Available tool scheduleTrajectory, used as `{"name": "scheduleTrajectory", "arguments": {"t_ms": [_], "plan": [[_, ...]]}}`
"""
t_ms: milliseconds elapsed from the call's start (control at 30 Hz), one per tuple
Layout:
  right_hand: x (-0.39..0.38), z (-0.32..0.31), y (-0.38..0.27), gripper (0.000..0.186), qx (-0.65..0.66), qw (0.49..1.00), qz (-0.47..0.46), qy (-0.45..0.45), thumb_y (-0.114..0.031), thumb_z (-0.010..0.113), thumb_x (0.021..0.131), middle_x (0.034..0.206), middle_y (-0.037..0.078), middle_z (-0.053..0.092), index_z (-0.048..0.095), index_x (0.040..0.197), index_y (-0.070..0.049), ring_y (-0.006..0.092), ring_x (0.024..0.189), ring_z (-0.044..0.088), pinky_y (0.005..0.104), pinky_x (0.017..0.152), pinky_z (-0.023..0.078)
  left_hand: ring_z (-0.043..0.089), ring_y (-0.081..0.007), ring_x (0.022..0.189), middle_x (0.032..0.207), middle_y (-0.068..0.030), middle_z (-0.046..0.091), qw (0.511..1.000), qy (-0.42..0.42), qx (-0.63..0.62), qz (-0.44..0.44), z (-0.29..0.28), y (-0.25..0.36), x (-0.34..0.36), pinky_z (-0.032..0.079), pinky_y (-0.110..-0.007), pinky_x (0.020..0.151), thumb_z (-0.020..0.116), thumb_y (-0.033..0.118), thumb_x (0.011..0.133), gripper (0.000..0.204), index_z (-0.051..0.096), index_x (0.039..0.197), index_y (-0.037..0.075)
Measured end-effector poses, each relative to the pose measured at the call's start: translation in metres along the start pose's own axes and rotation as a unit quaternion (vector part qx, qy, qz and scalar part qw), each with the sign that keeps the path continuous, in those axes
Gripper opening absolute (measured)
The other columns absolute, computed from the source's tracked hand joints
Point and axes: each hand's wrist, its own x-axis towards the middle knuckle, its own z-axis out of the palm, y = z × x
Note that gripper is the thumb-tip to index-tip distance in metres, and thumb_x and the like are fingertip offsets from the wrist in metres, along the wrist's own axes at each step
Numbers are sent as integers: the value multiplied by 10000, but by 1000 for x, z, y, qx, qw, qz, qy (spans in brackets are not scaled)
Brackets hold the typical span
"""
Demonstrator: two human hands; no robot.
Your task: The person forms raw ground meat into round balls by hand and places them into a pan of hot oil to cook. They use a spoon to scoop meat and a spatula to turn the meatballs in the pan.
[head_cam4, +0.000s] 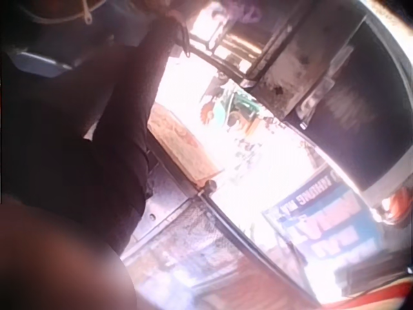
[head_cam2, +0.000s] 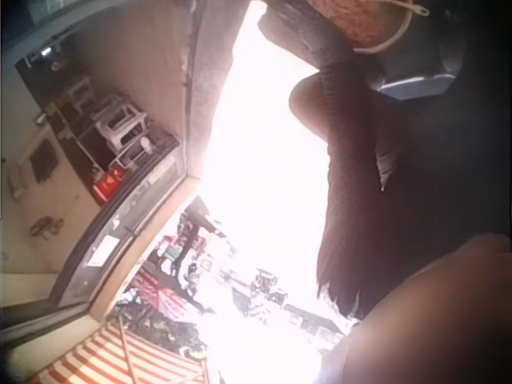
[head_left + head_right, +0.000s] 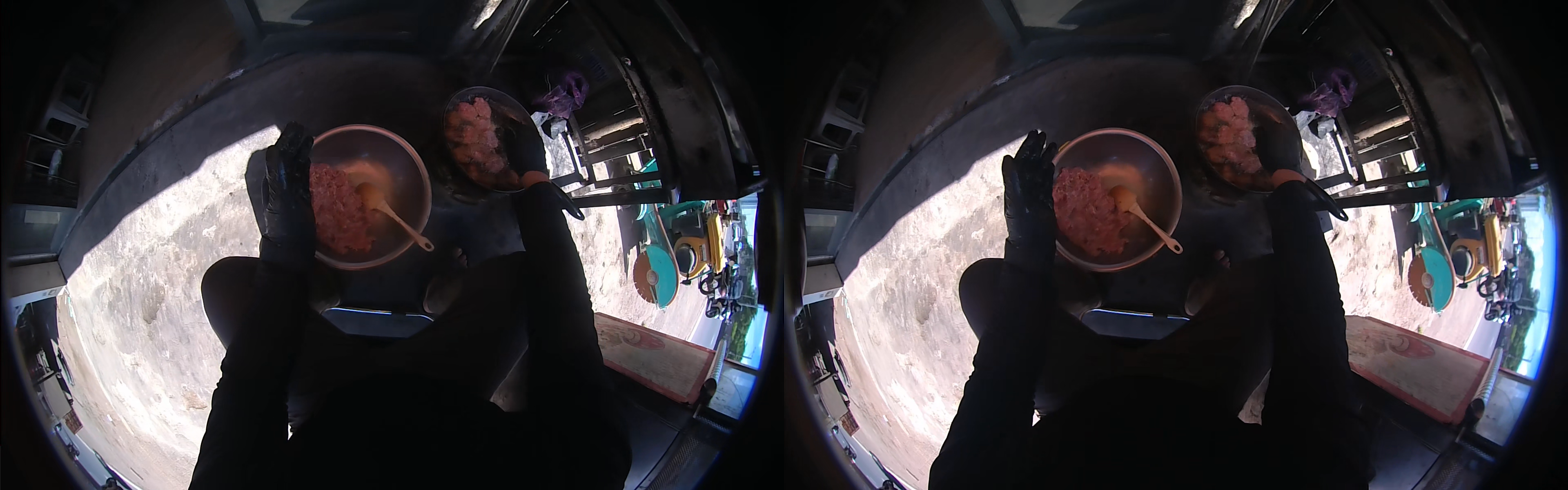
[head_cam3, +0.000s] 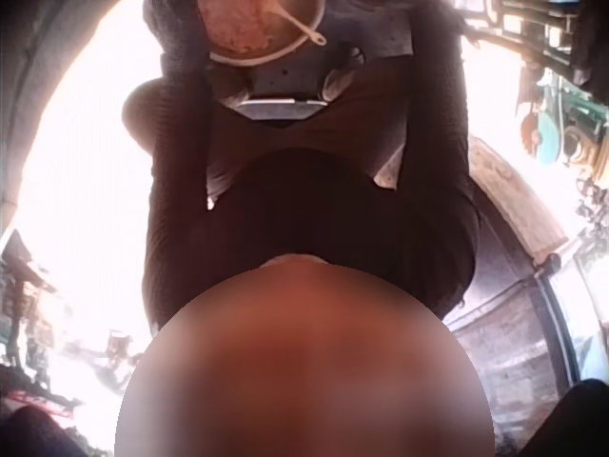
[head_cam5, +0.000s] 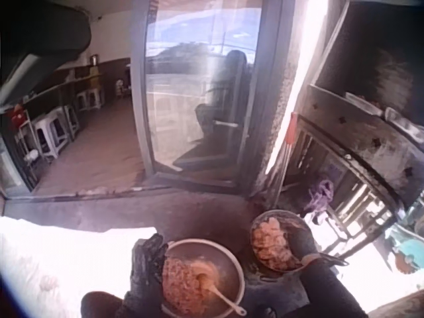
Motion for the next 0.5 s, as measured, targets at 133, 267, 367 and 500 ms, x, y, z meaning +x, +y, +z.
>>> {"name": "scheduleTrajectory", "arguments": {"t_ms": [133, 267, 367, 500], "plan": [[-7, -35, -94, 325, 28, 977, -193, 85, -267, 577, 956, 1186, 170, 674, 675, 1193, -67, 322, 1127, 633, 412, 991, 483, 248, -268, 1488, 1608, -102, 268, 993, 82, -21, 87, -19, 38, 4, 104, -419, 1225, 268, 559, 1046, 711, 249, 1549, 57], [-63, 19, -217, 279, 267, 906, -236, -229, -270, 630, 938, 1133, 137, 699, 717, 1110, -69, 297, 1032, 667, 372, 915, 519, 264, -303, 1475, 1601, -116, 272, 985, 107, -95, 99, -28, 40, 6, 131, -435, 1218, 303, 512, 1057, 635, 264, 1543, 104], [-76, 78, -285, 253, 269, 913, -127, -280, -274, 638, 922, 1090, 140, 701, 722, 1025, -59, 299, 994, 677, 387, 896, 525, 301, -317, 1451, 1582, -118, 305, 986, 106, -110, 65, -32, 34, 2, 189, -441, 1202, 358, 436, 1066, 507, 321, 1511, 194], [-80, 113, -340, 265, 177, 943, -178, -218, -276, 634, 908, 1043, 152, 697, 685, 1042, -53, 302, 989, 680, 395, 894, 525, 303, -330, 1449, 1579, -120, 311, 986, 112, -110, 59, -40, 43, -1, 199, -448, 1199, 378, 420, 1063, 507, 284, 1527, 239]]}}
